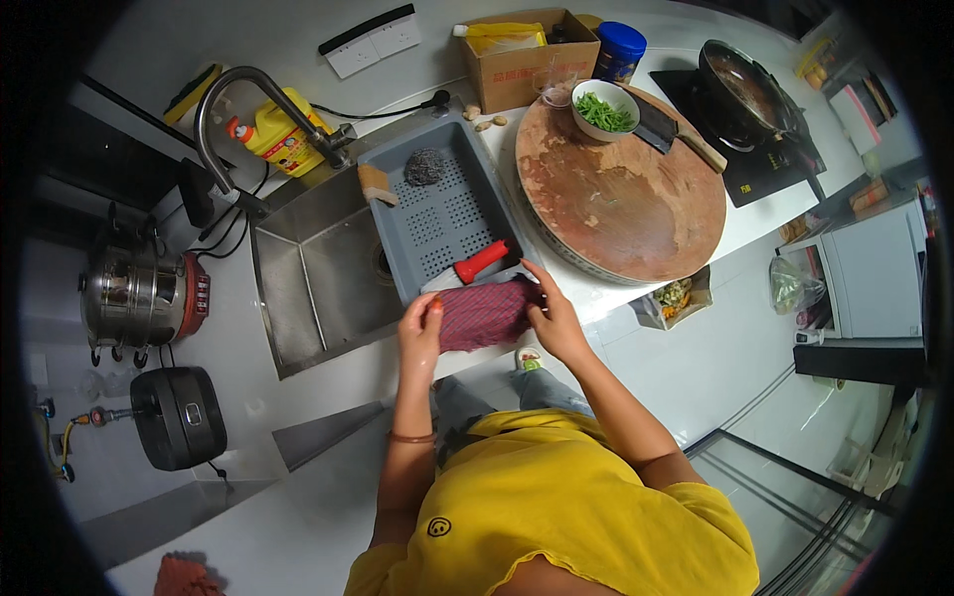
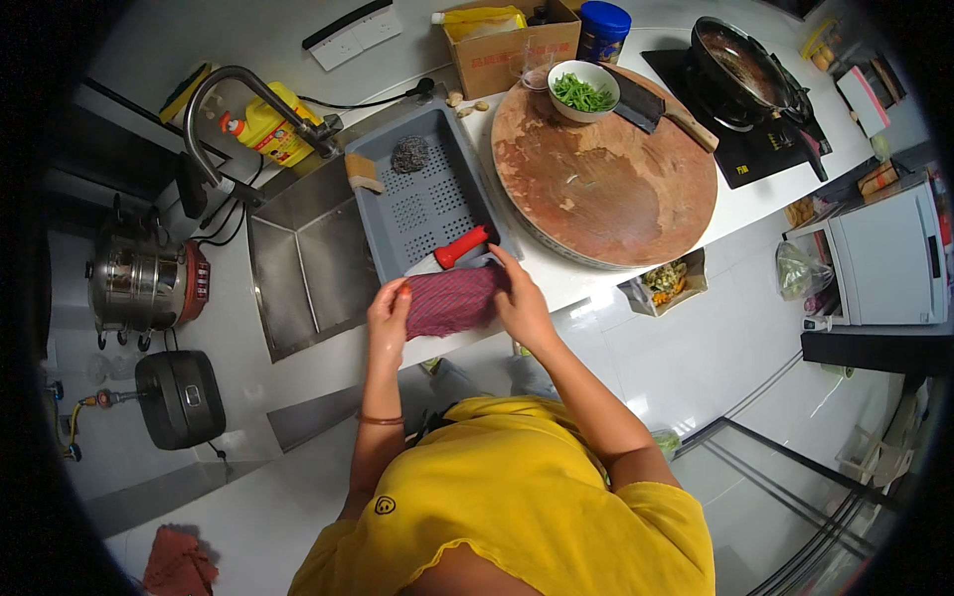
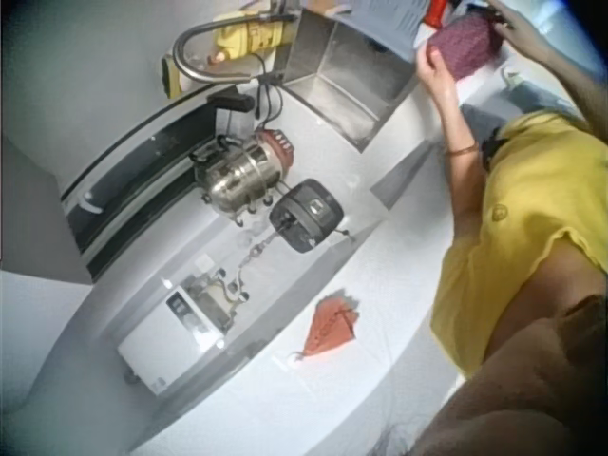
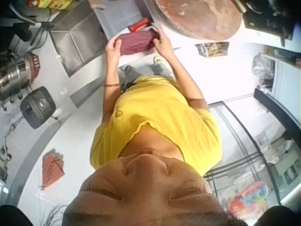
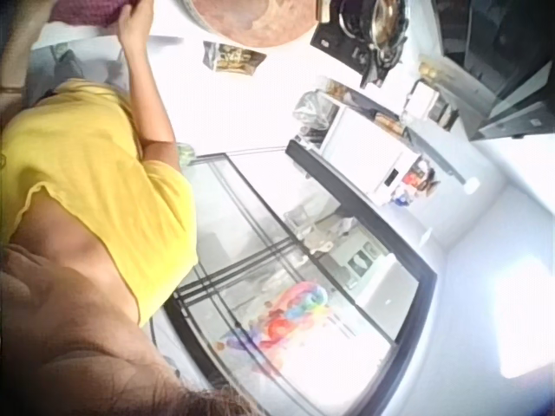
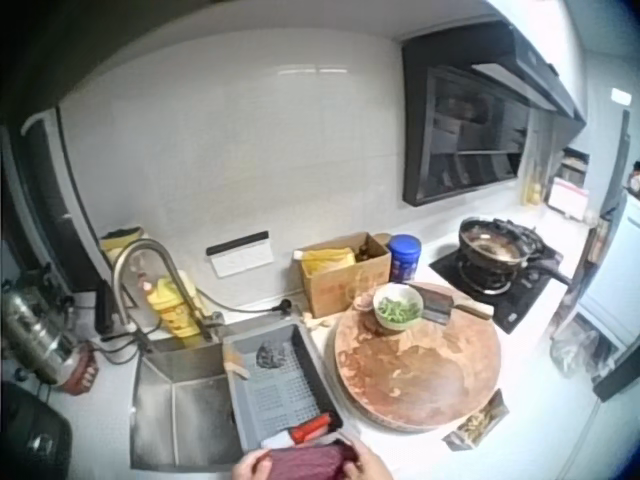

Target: The person wipes a white wall and countertop with a brown cloth, then rinses the cloth at the sink. They continue wiping the countertop, a wooden cutting board, and the gas stovetop with a red cloth.

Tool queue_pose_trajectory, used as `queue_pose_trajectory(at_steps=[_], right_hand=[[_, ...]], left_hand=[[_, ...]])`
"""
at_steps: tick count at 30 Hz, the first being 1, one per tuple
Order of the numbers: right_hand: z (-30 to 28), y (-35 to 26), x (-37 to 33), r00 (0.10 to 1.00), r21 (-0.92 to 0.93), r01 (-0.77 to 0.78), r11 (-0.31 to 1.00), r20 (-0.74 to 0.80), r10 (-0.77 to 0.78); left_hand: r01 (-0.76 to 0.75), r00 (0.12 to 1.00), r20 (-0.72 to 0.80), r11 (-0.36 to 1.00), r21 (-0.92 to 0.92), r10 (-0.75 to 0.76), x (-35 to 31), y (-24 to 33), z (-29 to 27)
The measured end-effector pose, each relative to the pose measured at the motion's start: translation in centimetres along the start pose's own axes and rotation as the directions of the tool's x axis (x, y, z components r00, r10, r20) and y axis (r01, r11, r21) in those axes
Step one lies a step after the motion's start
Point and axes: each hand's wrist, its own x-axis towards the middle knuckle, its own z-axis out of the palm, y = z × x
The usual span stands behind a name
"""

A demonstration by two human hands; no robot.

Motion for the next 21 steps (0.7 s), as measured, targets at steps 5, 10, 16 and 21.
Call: queue_pose_trajectory(at_steps=[5,10,16,21], right_hand=[[-5.1,3.4,-2.6,0.961,-0.295,0.124,0.947,-0.202,-0.189],[-6.7,4.4,-3.4,0.876,-0.702,0.092,0.707,-0.280,-0.392],[-5.6,6.4,-2.2,0.899,-0.711,0.293,0.639,-0.022,-0.437],[-4.4,9.2,-1.8,0.945,-0.733,0.244,0.635,0.032,-0.326]], left_hand=[[-0.063,0.992,0.121,0.987,0.148,0.045,1.5,-1.7,7.8],[-0.346,0.930,0.159,0.643,0.684,0.331,-1.4,-0.8,13.6],[-0.513,0.855,0.488,0.418,0.749,0.175,-3.1,-3.2,16.8],[-0.521,0.851,0.502,0.369,0.769,0.155,-2.9,-4.7,16.4]])
